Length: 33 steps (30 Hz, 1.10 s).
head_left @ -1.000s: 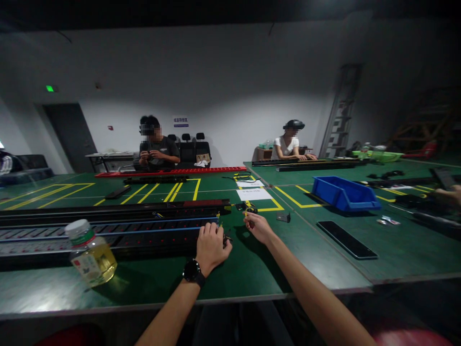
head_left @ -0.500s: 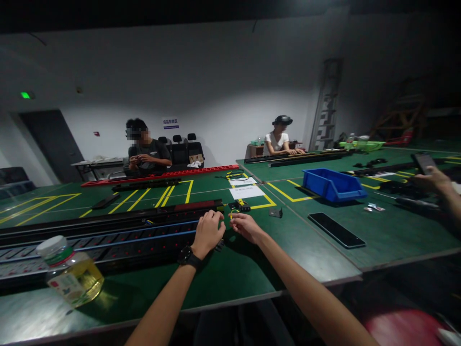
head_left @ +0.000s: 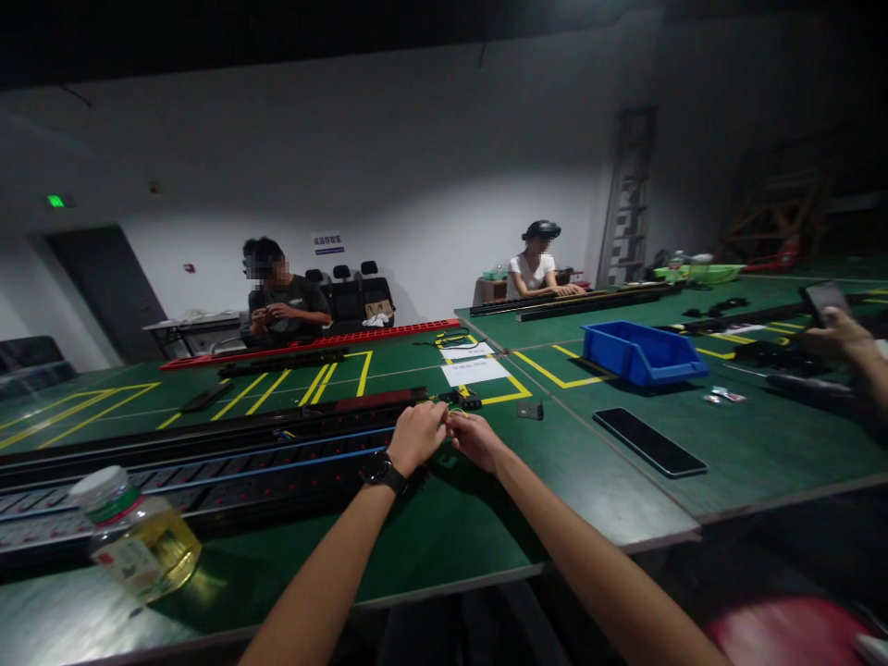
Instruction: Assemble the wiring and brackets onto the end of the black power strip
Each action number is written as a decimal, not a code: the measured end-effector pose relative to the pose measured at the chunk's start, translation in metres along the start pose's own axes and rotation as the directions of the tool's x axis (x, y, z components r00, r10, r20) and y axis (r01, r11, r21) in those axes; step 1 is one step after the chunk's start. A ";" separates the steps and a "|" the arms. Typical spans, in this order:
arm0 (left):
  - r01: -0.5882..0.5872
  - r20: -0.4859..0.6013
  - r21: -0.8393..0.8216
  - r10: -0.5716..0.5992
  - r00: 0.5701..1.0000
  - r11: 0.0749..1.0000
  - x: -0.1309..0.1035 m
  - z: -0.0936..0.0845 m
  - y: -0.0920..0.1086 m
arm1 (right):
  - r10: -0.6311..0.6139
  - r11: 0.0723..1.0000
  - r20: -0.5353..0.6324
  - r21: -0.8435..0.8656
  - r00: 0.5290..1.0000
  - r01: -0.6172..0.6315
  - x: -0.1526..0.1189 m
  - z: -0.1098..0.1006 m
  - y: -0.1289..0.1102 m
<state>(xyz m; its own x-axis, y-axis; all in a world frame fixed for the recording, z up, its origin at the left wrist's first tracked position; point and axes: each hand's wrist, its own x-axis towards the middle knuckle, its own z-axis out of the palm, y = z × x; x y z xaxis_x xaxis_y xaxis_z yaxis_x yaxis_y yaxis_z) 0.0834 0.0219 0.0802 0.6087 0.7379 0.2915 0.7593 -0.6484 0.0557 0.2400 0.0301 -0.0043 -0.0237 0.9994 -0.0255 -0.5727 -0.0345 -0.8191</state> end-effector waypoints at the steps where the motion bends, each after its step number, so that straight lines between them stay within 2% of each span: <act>1: 0.008 -0.002 -0.012 -0.008 1.000 1.000 0.000 -0.001 -0.001 | -0.003 1.000 -0.008 0.006 1.000 0.003 0.000 0.000 0.000; 5: 0.092 -0.013 -0.090 -0.093 0.996 0.992 0.003 -0.006 -0.014 | -0.014 0.999 -0.073 0.036 0.997 0.016 0.003 -0.001 0.000; 10: 0.245 -0.021 -0.210 -0.255 0.967 0.947 0.007 -0.007 -0.049 | -0.004 0.999 -0.170 0.045 0.985 0.012 0.010 -0.005 0.002; 14: 0.306 0.000 -0.303 -0.322 0.947 0.902 0.006 -0.003 -0.074 | -0.001 1.000 -0.184 0.027 0.983 0.006 0.011 -0.005 0.004; 17: 0.324 0.023 -0.374 -0.341 0.940 0.869 0.005 0.000 -0.085 | -0.011 1.000 -0.178 0.013 0.984 0.013 0.010 -0.004 0.005; 25: 0.364 0.103 -0.478 -0.360 0.927 0.800 0.006 0.007 -0.098 | -0.019 1.000 -0.171 -0.009 0.985 0.018 0.009 -0.006 0.005; 33: 0.369 0.160 -0.478 -0.334 0.929 0.797 -0.001 0.011 -0.099 | -0.022 1.000 -0.140 -0.011 0.990 0.020 0.009 -0.007 0.005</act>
<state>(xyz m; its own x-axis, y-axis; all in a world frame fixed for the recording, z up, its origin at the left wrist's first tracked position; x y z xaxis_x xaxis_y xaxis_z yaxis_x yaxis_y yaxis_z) 0.0104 0.0873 0.0639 0.3485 0.9320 0.0996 0.7201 -0.3342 0.6081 0.2421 0.0393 -0.0125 0.1041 0.9907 -0.0879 -0.5641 -0.0140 -0.8256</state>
